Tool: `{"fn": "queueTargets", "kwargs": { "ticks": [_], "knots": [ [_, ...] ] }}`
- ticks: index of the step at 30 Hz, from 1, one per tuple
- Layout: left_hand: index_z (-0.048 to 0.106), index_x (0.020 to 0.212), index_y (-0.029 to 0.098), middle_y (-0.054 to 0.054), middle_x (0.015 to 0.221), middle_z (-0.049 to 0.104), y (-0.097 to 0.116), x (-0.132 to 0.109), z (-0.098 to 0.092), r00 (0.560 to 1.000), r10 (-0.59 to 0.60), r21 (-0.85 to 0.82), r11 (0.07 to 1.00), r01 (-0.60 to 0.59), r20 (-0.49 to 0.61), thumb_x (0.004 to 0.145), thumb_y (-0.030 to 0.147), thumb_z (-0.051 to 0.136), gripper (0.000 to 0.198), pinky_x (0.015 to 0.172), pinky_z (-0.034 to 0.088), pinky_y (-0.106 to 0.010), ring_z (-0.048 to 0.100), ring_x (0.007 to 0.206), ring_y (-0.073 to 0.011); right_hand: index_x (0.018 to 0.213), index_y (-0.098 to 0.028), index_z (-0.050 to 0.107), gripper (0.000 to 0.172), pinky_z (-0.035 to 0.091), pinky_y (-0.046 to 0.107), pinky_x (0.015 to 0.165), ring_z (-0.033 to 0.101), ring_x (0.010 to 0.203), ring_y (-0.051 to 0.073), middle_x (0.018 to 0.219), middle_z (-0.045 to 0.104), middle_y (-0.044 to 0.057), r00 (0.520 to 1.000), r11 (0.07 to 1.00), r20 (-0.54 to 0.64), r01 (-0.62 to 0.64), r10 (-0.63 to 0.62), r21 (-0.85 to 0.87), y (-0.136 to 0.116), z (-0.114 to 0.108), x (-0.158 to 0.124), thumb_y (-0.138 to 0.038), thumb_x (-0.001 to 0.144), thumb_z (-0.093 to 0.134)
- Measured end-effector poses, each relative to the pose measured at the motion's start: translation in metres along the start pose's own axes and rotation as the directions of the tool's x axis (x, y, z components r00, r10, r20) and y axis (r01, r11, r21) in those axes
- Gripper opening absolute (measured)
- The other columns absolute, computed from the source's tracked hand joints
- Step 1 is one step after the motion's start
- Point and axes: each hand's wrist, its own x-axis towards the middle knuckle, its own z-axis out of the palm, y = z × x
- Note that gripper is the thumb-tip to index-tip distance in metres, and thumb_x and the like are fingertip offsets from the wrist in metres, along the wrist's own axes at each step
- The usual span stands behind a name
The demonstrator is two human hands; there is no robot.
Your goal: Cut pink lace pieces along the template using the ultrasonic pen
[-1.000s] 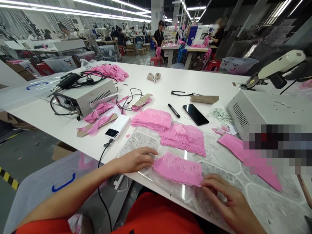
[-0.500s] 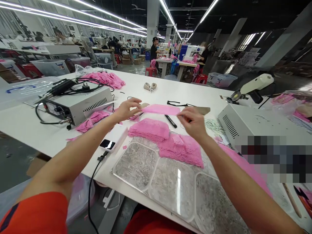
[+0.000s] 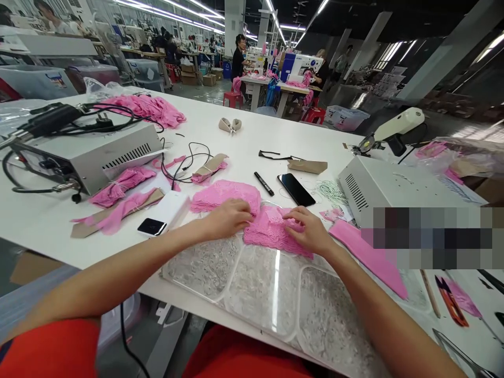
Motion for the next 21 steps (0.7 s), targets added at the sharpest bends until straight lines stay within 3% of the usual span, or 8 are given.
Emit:
{"fn": "queueTargets", "kwargs": {
  "ticks": [4, 9, 13, 21],
  "knots": [
    [0.072, 0.092, 0.019, -0.007, 0.098, 0.066, 0.031, 0.03, 0.03, 0.993, 0.062, 0.028, 0.997, -0.065, 0.102, 0.087, 0.03, 0.067, 0.013, 0.086, 0.045, -0.033, 0.06, 0.092, -0.0207, 0.088, -0.023, 0.07, 0.013, 0.053, 0.037, 0.079, 0.061, 0.091, 0.021, 0.092, 0.063, 0.006, 1.0, 0.999, 0.01, -0.011, 0.012, -0.039, 0.008, -0.005, -0.016, -0.024, 0.082, 0.059],
    [0.071, 0.087, 0.016, -0.008, 0.094, 0.065, 0.043, 0.046, 0.048, 0.985, 0.043, 0.056, 0.997, -0.053, 0.165, 0.088, 0.029, 0.067, 0.014, 0.082, 0.045, -0.034, 0.06, 0.087, -0.0212, 0.089, -0.024, 0.071, 0.015, 0.055, 0.038, 0.079, 0.061, 0.091, 0.021, 0.093, 0.063, 0.006, 1.0, 0.998, 0.018, -0.018, 0.019, -0.055, 0.011, -0.008, -0.025, -0.021, 0.079, 0.06],
    [0.07, 0.085, 0.016, -0.007, 0.09, 0.065, 0.043, 0.048, 0.05, 0.984, 0.007, 0.056, 0.998, -0.017, 0.175, 0.093, 0.018, 0.055, 0.017, 0.079, 0.044, -0.03, 0.06, 0.085, -0.019, 0.092, -0.025, 0.071, 0.014, 0.055, 0.036, 0.08, 0.062, 0.093, 0.021, 0.095, 0.063, 0.006, 0.999, 0.999, 0.032, 0.007, -0.006, -0.044, 0.002, -0.004, -0.024, -0.023, 0.081, 0.062],
    [0.069, 0.086, 0.016, -0.005, 0.086, 0.065, 0.037, 0.042, 0.041, 0.985, -0.069, 0.019, 0.998, 0.067, 0.161, 0.093, 0.016, 0.053, 0.018, 0.076, 0.047, -0.028, 0.062, 0.083, -0.0181, 0.09, -0.024, 0.071, 0.015, 0.054, 0.036, 0.079, 0.061, 0.091, 0.02, 0.095, 0.066, 0.006, 0.993, 0.996, 0.086, 0.084, -0.08, -0.044, -0.015, 0.024, -0.012, -0.016, 0.078, 0.066]
  ]
}}
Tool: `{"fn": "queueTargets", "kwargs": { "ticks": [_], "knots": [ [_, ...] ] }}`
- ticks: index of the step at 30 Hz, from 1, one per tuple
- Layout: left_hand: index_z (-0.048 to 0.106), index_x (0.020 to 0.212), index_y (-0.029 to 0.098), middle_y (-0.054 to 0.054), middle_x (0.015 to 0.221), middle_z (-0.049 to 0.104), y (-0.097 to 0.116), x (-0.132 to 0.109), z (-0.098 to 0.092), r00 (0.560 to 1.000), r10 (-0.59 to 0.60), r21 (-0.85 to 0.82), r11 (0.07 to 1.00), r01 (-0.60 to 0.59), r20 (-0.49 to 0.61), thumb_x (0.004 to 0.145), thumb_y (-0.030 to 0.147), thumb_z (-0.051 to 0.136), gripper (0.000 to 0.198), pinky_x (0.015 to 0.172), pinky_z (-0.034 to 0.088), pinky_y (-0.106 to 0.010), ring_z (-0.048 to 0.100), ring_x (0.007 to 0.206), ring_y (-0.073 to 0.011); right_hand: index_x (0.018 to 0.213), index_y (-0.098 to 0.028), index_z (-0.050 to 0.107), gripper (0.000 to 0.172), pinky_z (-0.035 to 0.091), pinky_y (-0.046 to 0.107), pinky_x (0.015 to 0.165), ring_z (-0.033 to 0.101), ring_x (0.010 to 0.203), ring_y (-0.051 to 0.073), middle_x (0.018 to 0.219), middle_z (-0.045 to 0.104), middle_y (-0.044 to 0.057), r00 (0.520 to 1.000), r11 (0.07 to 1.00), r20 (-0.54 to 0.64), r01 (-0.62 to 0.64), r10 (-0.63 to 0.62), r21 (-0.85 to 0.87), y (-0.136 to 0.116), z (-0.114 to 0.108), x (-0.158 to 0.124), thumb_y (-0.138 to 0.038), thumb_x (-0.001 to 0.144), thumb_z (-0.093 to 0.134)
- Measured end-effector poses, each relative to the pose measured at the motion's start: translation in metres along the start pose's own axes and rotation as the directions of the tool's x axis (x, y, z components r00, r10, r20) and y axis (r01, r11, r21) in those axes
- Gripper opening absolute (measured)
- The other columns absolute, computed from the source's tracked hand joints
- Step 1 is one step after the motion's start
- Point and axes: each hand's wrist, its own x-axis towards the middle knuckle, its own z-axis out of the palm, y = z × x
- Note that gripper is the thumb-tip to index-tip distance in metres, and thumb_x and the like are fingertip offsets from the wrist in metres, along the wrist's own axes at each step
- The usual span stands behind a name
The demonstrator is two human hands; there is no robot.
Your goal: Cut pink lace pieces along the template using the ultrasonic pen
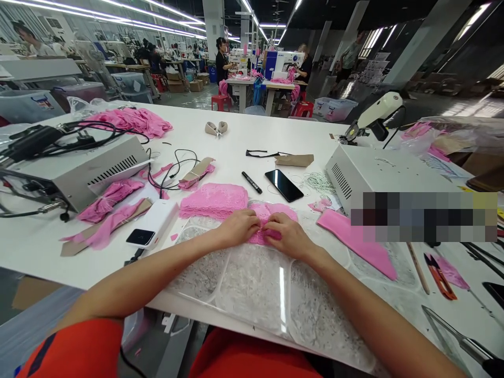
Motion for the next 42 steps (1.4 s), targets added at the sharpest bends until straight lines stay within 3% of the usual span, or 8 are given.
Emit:
{"fn": "queueTargets", "kwargs": {
  "ticks": [8, 16, 27, 31, 33, 35, 38, 42],
  "knots": [
    [0.07, 0.093, 0.016, -0.007, 0.096, 0.069, -0.001, -0.009, -0.004, 1.0, -0.02, -0.07, 0.997, 0.018, -0.018, 0.092, 0.015, 0.052, 0.018, 0.085, 0.049, -0.03, 0.065, 0.092, -0.02, 0.083, -0.022, 0.067, 0.013, 0.052, 0.033, 0.073, 0.061, 0.084, 0.018, 0.086, 0.066, 0.005, 0.999, 0.999, -0.013, -0.031, 0.031, 0.016, -0.001, -0.004, 0.004, -0.016, 0.086, 0.055],
    [0.071, 0.098, 0.016, -0.008, 0.103, 0.07, -0.003, -0.009, 0.0, 0.998, -0.041, -0.121, 0.992, 0.035, -0.044, 0.091, 0.011, 0.048, 0.024, 0.088, 0.051, -0.031, 0.066, 0.096, -0.0198, 0.081, -0.023, 0.069, 0.01, 0.05, 0.035, 0.077, 0.061, 0.086, 0.02, 0.088, 0.068, 0.005, 0.997, 0.995, 0.026, -0.08, 0.078, 0.065, -0.007, 0.001, 0.002, -0.016, 0.079, 0.063],
    [0.068, 0.103, 0.016, -0.009, 0.108, 0.069, -0.001, -0.014, -0.004, 0.994, -0.092, -0.212, 0.974, 0.077, -0.062, 0.088, 0.015, 0.055, 0.02, 0.091, 0.052, -0.037, 0.066, 0.099, -0.023, 0.072, -0.02, 0.064, 0.02, 0.049, 0.027, 0.06, 0.06, 0.061, 0.013, 0.066, 0.066, -0.001, 0.956, 0.886, -0.092, -0.22, 0.28, 0.408, -0.012, -0.026, 0.009, -0.036, 0.081, 0.057],
    [0.05, 0.133, 0.018, -0.016, 0.143, 0.047, 0.005, 0.001, 0.0, 0.979, -0.146, -0.275, 0.956, 0.104, -0.14, 0.08, 0.023, 0.071, 0.057, 0.108, 0.041, -0.046, 0.047, 0.132, -0.0295, 0.075, -0.02, 0.061, 0.024, 0.053, 0.028, 0.059, 0.061, 0.056, 0.013, 0.061, 0.064, -0.001, 0.921, 0.833, -0.178, -0.216, 0.348, 0.509, -0.018, -0.037, 0.012, -0.043, 0.081, 0.058],
    [0.048, 0.134, 0.016, -0.017, 0.148, 0.041, 0.008, 0.015, 0.0, 0.974, -0.156, -0.315, 0.944, 0.099, -0.162, 0.078, 0.023, 0.072, 0.062, 0.113, 0.036, -0.046, 0.038, 0.138, -0.0303, 0.076, -0.02, 0.06, 0.028, 0.054, 0.029, 0.057, 0.062, 0.053, 0.014, 0.059, 0.064, -0.001, 0.902, 0.815, -0.22, -0.203, 0.371, 0.543, -0.023, -0.047, 0.013, -0.047, 0.08, 0.06],
    [0.056, 0.123, 0.013, -0.016, 0.136, 0.054, 0.01, 0.03, -0.005, 0.978, -0.141, -0.362, 0.929, 0.078, -0.152, 0.082, 0.024, 0.067, 0.043, 0.108, 0.042, -0.044, 0.048, 0.13, -0.0289, 0.076, -0.02, 0.06, 0.03, 0.055, 0.029, 0.055, 0.062, 0.052, 0.014, 0.058, 0.064, -0.001, 0.883, 0.802, -0.259, -0.189, 0.391, 0.567, -0.029, -0.059, 0.012, -0.05, 0.079, 0.061],
    [0.063, 0.097, 0.012, -0.008, 0.095, 0.069, 0.014, 0.05, -0.021, 0.993, -0.07, -0.43, 0.902, 0.024, -0.091, 0.092, 0.03, 0.052, 0.022, 0.082, 0.054, -0.034, 0.066, 0.091, -0.0206, 0.077, -0.019, 0.061, 0.031, 0.057, 0.029, 0.055, 0.065, 0.052, 0.014, 0.057, 0.066, 0.0, 0.83, 0.776, -0.345, -0.155, 0.438, 0.612, -0.042, -0.081, 0.001, -0.05, 0.077, 0.065],
    [0.063, 0.09, 0.012, -0.003, 0.077, 0.066, 0.03, 0.079, -0.045, 0.997, 0.07, -0.485, 0.872, -0.074, -0.026, 0.093, 0.034, 0.051, 0.025, 0.065, 0.051, -0.025, 0.062, 0.07, -0.013, 0.08, -0.018, 0.063, 0.027, 0.059, 0.029, 0.053, 0.065, 0.049, 0.014, 0.058, 0.068, 0.0, 0.671, 0.743, -0.498, -0.119, 0.549, 0.659, -0.057, -0.107, -0.033, -0.043, 0.077, 0.071]
  ]
}}
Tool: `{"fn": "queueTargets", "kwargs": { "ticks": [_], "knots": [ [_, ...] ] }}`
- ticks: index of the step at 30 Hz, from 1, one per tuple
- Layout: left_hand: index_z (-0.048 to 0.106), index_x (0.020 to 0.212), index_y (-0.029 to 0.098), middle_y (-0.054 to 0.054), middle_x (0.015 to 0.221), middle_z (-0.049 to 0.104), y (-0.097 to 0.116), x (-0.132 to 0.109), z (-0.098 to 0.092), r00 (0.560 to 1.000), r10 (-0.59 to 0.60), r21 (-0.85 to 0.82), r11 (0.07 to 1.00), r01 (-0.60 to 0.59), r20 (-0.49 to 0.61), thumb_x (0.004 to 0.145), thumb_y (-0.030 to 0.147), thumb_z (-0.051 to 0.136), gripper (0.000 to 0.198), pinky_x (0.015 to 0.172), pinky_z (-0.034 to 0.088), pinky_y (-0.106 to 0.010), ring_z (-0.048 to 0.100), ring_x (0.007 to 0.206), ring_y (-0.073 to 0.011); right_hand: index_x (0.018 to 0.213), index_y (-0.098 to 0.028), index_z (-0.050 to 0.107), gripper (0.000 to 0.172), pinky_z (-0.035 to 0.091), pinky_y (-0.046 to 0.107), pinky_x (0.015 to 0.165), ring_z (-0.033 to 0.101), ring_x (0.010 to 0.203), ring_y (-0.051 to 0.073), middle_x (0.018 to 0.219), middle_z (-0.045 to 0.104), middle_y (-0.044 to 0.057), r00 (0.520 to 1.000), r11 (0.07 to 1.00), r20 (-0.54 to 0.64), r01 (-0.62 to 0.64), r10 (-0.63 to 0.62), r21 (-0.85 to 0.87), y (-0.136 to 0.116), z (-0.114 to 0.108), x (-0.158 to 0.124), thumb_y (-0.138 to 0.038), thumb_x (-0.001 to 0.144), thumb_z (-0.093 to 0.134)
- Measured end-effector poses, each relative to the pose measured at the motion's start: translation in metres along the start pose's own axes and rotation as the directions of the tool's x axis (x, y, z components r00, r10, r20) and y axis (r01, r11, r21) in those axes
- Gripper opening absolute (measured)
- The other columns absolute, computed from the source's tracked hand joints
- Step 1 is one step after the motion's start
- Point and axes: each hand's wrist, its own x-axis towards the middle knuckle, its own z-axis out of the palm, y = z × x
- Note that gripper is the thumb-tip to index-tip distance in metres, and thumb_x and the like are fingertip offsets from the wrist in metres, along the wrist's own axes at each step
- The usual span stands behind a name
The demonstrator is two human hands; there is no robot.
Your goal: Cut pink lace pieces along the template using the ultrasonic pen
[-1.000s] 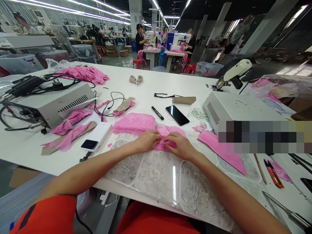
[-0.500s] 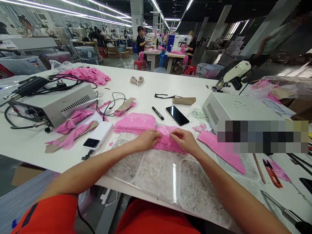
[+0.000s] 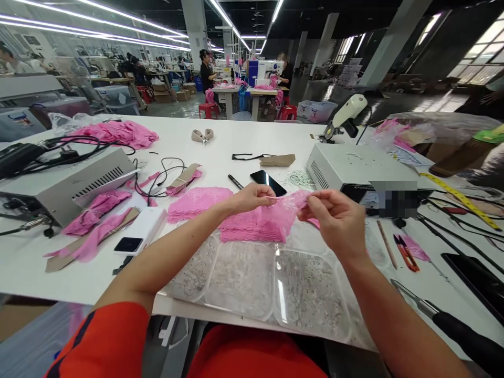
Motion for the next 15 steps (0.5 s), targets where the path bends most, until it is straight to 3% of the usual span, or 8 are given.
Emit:
{"fn": "queueTargets", "kwargs": {
  "ticks": [4, 8, 10, 12, 15],
  "knots": [
    [0.064, 0.091, 0.013, -0.002, 0.077, 0.065, 0.026, 0.045, 0.014, 0.995, 0.085, 0.01, 0.996, -0.086, 0.056, 0.091, 0.028, 0.054, 0.018, 0.063, 0.048, -0.024, 0.06, 0.07, -0.0125, 0.082, -0.018, 0.061, 0.024, 0.059, 0.028, 0.051, 0.065, 0.047, 0.015, 0.058, 0.068, -0.001, 0.957, 0.999, -0.29, -0.045, 0.034, -0.03, 0.005, -0.043, -0.027, -0.04, 0.077, 0.071],
    [0.064, 0.095, 0.013, -0.007, 0.092, 0.066, 0.043, 0.071, 0.059, 0.99, 0.142, 0.087, 0.986, -0.144, 0.027, 0.087, 0.014, 0.054, 0.013, 0.08, 0.05, -0.034, 0.062, 0.089, -0.0196, 0.08, -0.018, 0.058, 0.027, 0.055, 0.029, 0.048, 0.064, 0.044, 0.017, 0.053, 0.066, 0.0, 0.897, 0.938, -0.423, -0.251, 0.133, -0.238, 0.04, -0.086, -0.063, -0.044, 0.078, 0.065],
    [0.065, 0.094, 0.013, -0.01, 0.098, 0.066, 0.046, 0.063, 0.084, 0.978, 0.193, 0.111, 0.973, -0.201, 0.075, 0.087, 0.014, 0.055, 0.013, 0.085, 0.049, -0.038, 0.061, 0.095, -0.0227, 0.076, -0.019, 0.058, 0.025, 0.051, 0.027, 0.048, 0.061, 0.041, 0.016, 0.048, 0.063, -0.001, 0.896, 0.803, -0.424, -0.345, 0.128, -0.486, 0.059, -0.103, -0.086, -0.044, 0.08, 0.058],
    [0.067, 0.098, 0.015, -0.01, 0.104, 0.066, 0.043, 0.043, 0.104, 0.946, 0.268, 0.107, 0.951, -0.29, 0.183, 0.086, 0.015, 0.059, 0.014, 0.088, 0.049, -0.038, 0.062, 0.097, -0.023, 0.071, -0.02, 0.059, 0.023, 0.047, 0.027, 0.049, 0.058, 0.042, 0.015, 0.047, 0.062, -0.001, 0.897, 0.718, -0.421, -0.381, 0.135, -0.582, 0.071, -0.115, -0.108, -0.042, 0.076, 0.058],
    [0.067, 0.106, 0.017, -0.011, 0.114, 0.064, 0.032, 0.009, 0.121, 0.887, 0.342, 0.116, 0.912, -0.392, 0.311, 0.086, 0.019, 0.064, 0.021, 0.094, 0.046, -0.041, 0.061, 0.105, -0.0256, 0.068, -0.022, 0.06, 0.022, 0.044, 0.027, 0.052, 0.056, 0.045, 0.014, 0.05, 0.061, -0.002, 0.89, 0.673, -0.43, -0.411, 0.151, -0.615, 0.074, -0.124, -0.132, -0.043, 0.073, 0.058]
  ]
}}
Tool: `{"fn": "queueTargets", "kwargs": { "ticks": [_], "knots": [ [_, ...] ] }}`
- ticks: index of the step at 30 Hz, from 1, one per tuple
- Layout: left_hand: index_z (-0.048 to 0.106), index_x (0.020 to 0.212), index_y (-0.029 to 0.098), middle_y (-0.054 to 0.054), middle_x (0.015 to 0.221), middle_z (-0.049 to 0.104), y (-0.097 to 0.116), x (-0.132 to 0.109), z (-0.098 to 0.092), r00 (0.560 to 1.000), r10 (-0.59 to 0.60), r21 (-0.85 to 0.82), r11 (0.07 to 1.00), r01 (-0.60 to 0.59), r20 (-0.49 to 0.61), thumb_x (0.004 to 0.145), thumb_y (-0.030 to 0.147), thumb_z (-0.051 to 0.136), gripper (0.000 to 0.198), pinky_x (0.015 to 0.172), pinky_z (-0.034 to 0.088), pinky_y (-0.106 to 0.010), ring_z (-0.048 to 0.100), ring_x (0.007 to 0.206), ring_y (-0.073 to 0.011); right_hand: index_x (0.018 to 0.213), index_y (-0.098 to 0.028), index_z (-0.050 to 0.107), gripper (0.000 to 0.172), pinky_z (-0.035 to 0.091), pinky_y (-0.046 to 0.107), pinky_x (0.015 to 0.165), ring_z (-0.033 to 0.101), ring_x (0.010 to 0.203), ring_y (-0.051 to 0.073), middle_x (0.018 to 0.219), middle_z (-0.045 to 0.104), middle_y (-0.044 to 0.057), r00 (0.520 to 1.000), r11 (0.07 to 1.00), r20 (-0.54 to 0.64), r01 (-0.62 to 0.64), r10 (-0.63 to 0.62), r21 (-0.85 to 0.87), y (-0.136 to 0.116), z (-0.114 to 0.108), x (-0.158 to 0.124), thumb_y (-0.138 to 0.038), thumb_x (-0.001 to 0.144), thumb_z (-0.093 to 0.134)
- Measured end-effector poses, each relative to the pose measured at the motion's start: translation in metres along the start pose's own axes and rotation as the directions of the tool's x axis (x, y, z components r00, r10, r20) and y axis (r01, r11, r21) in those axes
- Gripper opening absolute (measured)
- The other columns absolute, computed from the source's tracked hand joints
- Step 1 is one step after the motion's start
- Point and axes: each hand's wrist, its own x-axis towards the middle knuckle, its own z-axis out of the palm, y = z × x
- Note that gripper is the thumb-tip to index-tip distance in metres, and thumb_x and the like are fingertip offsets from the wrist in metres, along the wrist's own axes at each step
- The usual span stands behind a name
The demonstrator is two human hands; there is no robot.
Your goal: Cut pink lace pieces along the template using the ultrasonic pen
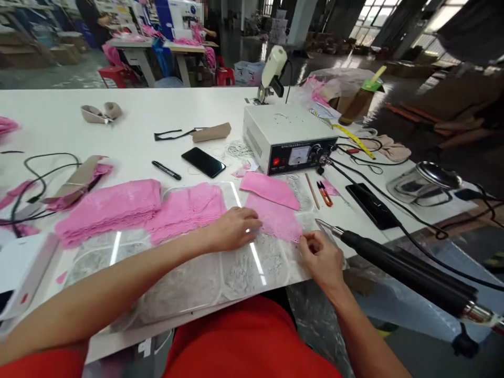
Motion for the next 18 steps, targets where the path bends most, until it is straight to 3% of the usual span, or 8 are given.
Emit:
{"fn": "queueTargets", "kwargs": {
  "ticks": [3, 7, 12, 18],
  "knots": [
    [0.065, 0.112, 0.016, -0.012, 0.116, 0.063, 0.002, -0.018, 0.011, 0.999, 0.027, 0.129, 0.991, -0.03, 0.026, 0.094, 0.022, 0.055, 0.022, 0.094, 0.046, -0.041, 0.06, 0.108, -0.0255, 0.07, -0.023, 0.059, 0.021, 0.041, 0.028, 0.053, 0.052, 0.045, 0.014, 0.049, 0.058, -0.002, 1.0, 0.998, 0.012, 0.02, -0.02, -0.066, 0.004, -0.009, -0.007, -0.042, 0.076, 0.054],
    [0.067, 0.102, 0.015, -0.009, 0.099, 0.065, 0.018, -0.024, 0.011, 0.996, 0.048, 0.284, 0.957, -0.067, 0.075, 0.1, 0.023, 0.045, 0.024, 0.082, 0.047, -0.035, 0.062, 0.089, -0.0201, 0.07, -0.023, 0.057, 0.018, 0.039, 0.027, 0.053, 0.052, 0.044, 0.013, 0.051, 0.058, -0.003, 0.996, 0.983, 0.069, 0.064, -0.053, -0.17, 0.01, -0.021, -0.01, -0.037, 0.08, 0.052],
    [0.067, 0.093, 0.016, -0.005, 0.087, 0.064, 0.041, -0.028, 0.01, 0.99, 0.077, 0.228, 0.968, -0.104, 0.122, 0.1, 0.017, 0.04, 0.028, 0.075, 0.045, -0.029, 0.059, 0.078, -0.0153, 0.075, -0.022, 0.058, 0.017, 0.038, 0.026, 0.05, 0.054, 0.046, 0.013, 0.053, 0.058, -0.003, 0.996, 0.979, 0.086, 0.017, 0.001, -0.203, 0.023, -0.035, -0.016, -0.037, 0.081, 0.053],
    [0.067, 0.103, 0.017, -0.008, 0.104, 0.065, 0.045, -0.015, 0.021, 0.991, 0.133, 0.209, 0.968, -0.135, 0.024, 0.101, 0.021, 0.042, 0.026, 0.079, 0.046, -0.028, 0.059, 0.089, -0.0168, 0.088, -0.021, 0.064, 0.018, 0.046, 0.023, 0.055, 0.056, 0.054, 0.012, 0.064, 0.062, -0.001, 0.995, 0.989, 0.04, 0.092, -0.088, -0.117, 0.03, -0.043, -0.02, -0.035, 0.085, 0.053]
  ]
}}
